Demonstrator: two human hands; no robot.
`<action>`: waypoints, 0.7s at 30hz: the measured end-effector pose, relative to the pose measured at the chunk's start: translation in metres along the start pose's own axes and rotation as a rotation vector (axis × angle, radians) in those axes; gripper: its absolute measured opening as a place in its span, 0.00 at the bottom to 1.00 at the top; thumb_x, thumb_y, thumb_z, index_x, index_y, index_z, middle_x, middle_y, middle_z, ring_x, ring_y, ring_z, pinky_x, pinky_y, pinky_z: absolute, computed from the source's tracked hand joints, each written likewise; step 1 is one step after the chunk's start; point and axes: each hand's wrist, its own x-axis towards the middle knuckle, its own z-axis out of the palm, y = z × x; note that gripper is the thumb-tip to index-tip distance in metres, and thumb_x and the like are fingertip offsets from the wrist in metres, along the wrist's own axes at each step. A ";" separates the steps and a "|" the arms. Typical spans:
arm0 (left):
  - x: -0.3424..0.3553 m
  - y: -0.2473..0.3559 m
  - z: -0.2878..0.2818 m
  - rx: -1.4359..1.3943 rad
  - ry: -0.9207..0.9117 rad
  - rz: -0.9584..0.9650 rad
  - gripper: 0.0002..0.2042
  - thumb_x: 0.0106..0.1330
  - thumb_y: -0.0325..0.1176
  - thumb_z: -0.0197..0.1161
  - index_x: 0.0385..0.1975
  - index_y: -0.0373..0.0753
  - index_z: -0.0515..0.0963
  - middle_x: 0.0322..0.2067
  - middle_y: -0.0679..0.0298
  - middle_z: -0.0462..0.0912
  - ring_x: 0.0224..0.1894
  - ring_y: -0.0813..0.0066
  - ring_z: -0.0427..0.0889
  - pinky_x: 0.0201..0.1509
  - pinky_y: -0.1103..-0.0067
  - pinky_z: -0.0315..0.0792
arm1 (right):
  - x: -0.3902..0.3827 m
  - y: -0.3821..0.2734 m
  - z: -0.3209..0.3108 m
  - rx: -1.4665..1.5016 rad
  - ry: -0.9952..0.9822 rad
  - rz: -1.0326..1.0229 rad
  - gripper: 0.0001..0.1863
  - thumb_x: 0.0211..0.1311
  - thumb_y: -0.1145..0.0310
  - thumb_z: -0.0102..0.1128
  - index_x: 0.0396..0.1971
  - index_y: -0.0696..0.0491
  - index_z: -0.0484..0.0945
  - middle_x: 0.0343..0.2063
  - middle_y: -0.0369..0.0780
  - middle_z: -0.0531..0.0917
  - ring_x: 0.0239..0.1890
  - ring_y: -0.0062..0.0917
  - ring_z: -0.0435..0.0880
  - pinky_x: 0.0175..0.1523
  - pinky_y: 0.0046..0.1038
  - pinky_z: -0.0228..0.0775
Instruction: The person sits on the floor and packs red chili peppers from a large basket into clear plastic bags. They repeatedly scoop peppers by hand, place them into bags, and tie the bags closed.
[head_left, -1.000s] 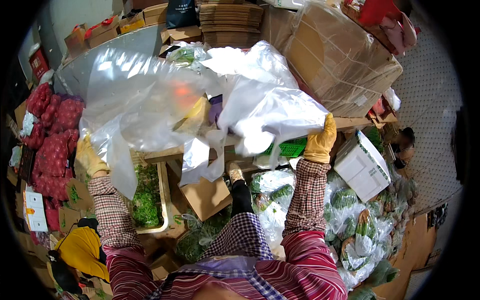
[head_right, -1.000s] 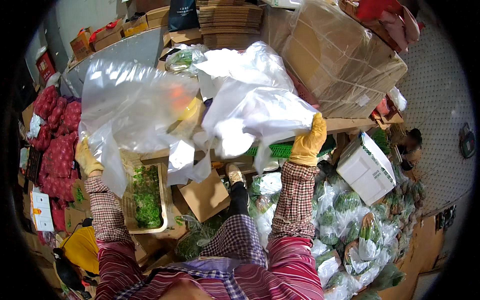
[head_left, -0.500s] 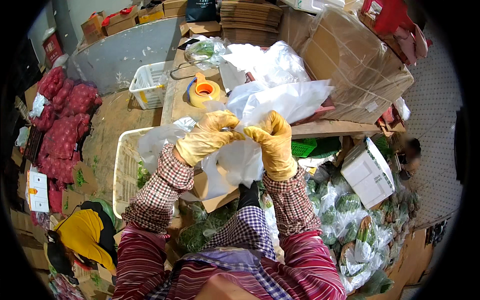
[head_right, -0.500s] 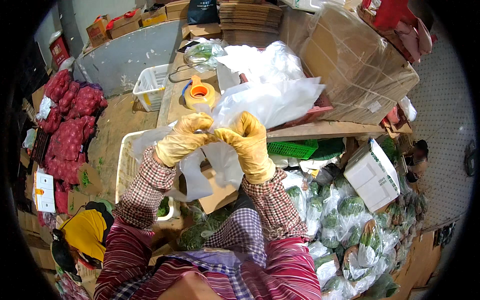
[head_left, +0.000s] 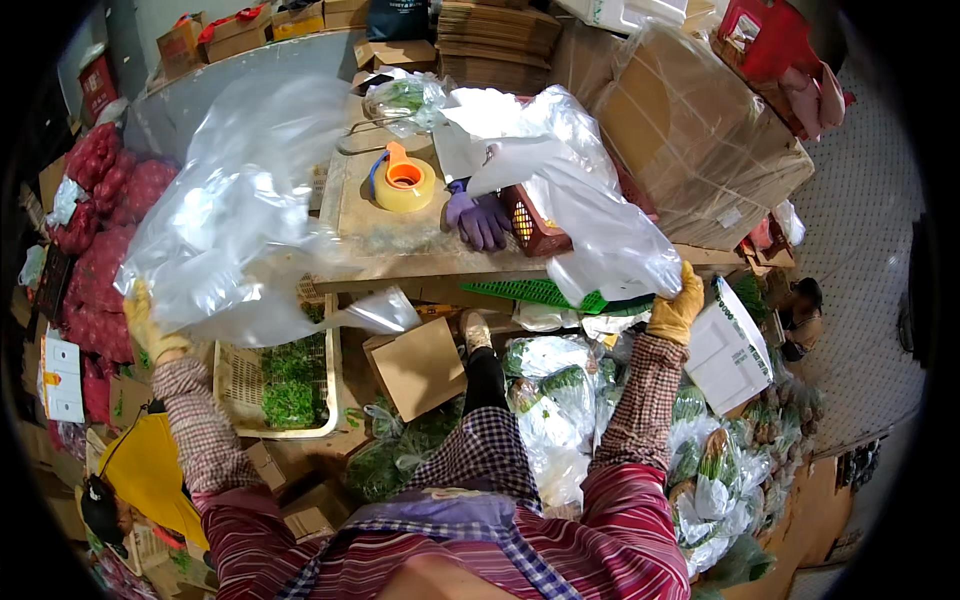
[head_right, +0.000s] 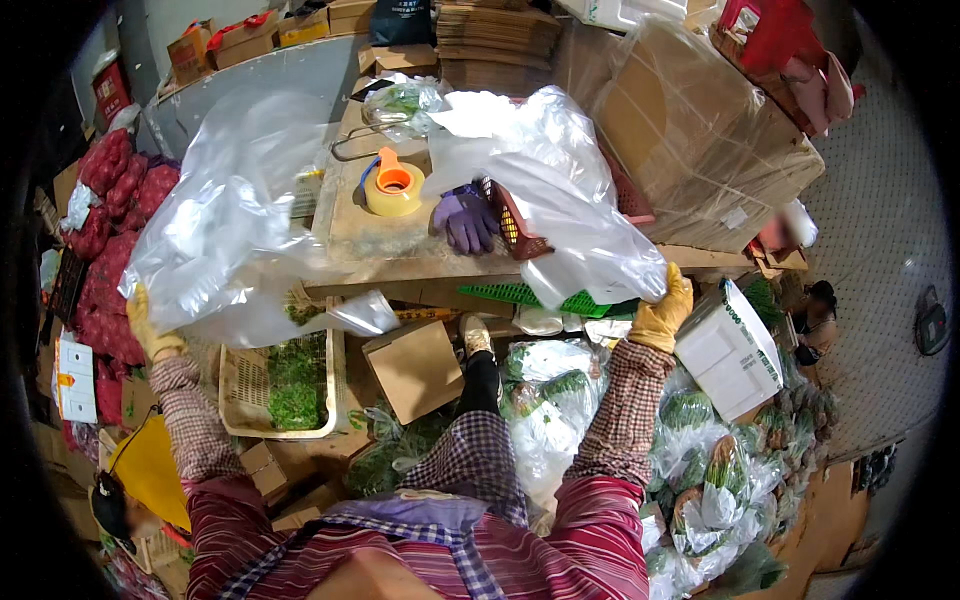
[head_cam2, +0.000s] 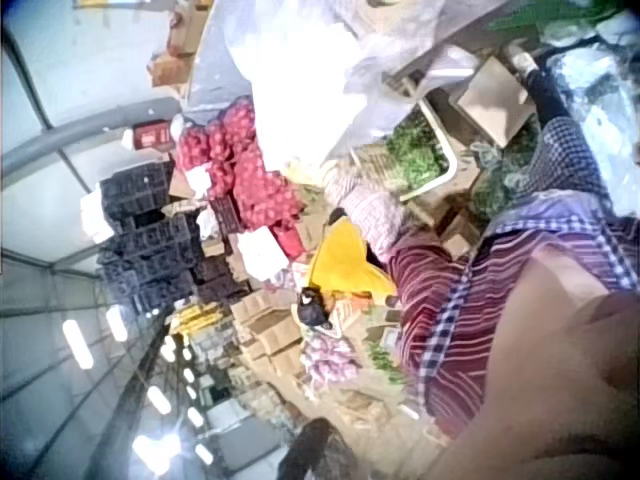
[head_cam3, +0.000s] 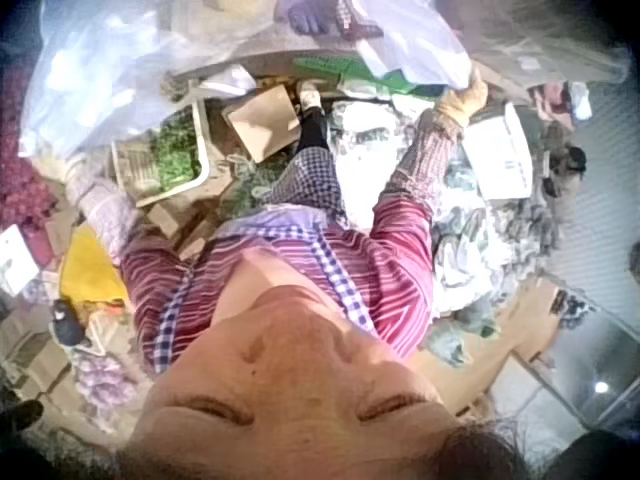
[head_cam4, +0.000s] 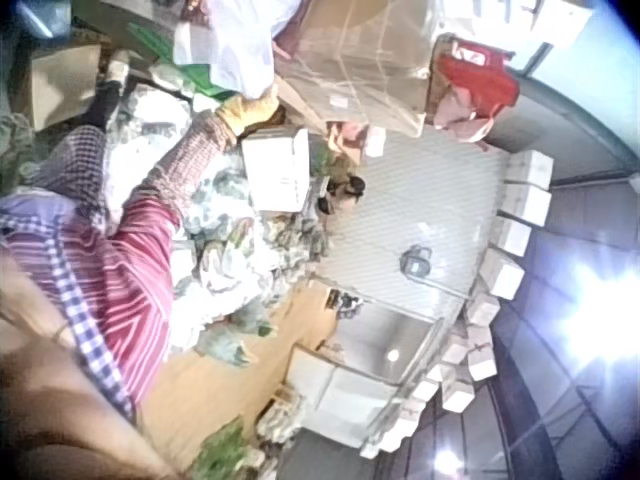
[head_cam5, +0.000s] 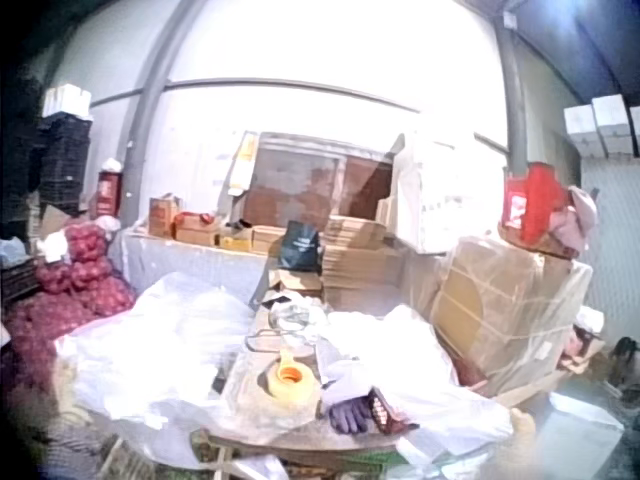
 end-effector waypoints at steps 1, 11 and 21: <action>0.013 0.004 -0.025 0.124 0.064 0.047 0.13 0.61 0.33 0.56 0.43 0.36 0.69 0.38 0.59 0.75 0.34 0.70 0.77 0.35 0.77 0.75 | -0.001 0.002 -0.003 0.013 0.008 -0.007 0.03 0.52 0.71 0.58 0.25 0.53 0.75 0.25 0.34 0.78 0.30 0.22 0.77 0.37 0.25 0.71; -0.050 0.066 0.057 0.506 -0.251 0.355 0.20 0.62 0.31 0.54 0.54 0.34 0.63 0.48 0.62 0.70 0.48 0.76 0.69 0.51 0.82 0.64 | -0.027 0.025 0.079 0.299 -0.265 0.262 0.09 0.56 0.63 0.55 0.30 0.54 0.76 0.33 0.38 0.79 0.37 0.26 0.77 0.48 0.30 0.68; -0.101 0.082 0.078 0.534 -0.509 -0.131 0.22 0.61 0.27 0.54 0.56 0.34 0.61 0.46 0.62 0.71 0.44 0.78 0.71 0.48 0.83 0.67 | -0.102 0.101 0.211 0.547 -0.539 0.876 0.16 0.54 0.63 0.55 0.41 0.54 0.73 0.40 0.40 0.77 0.44 0.26 0.74 0.51 0.31 0.67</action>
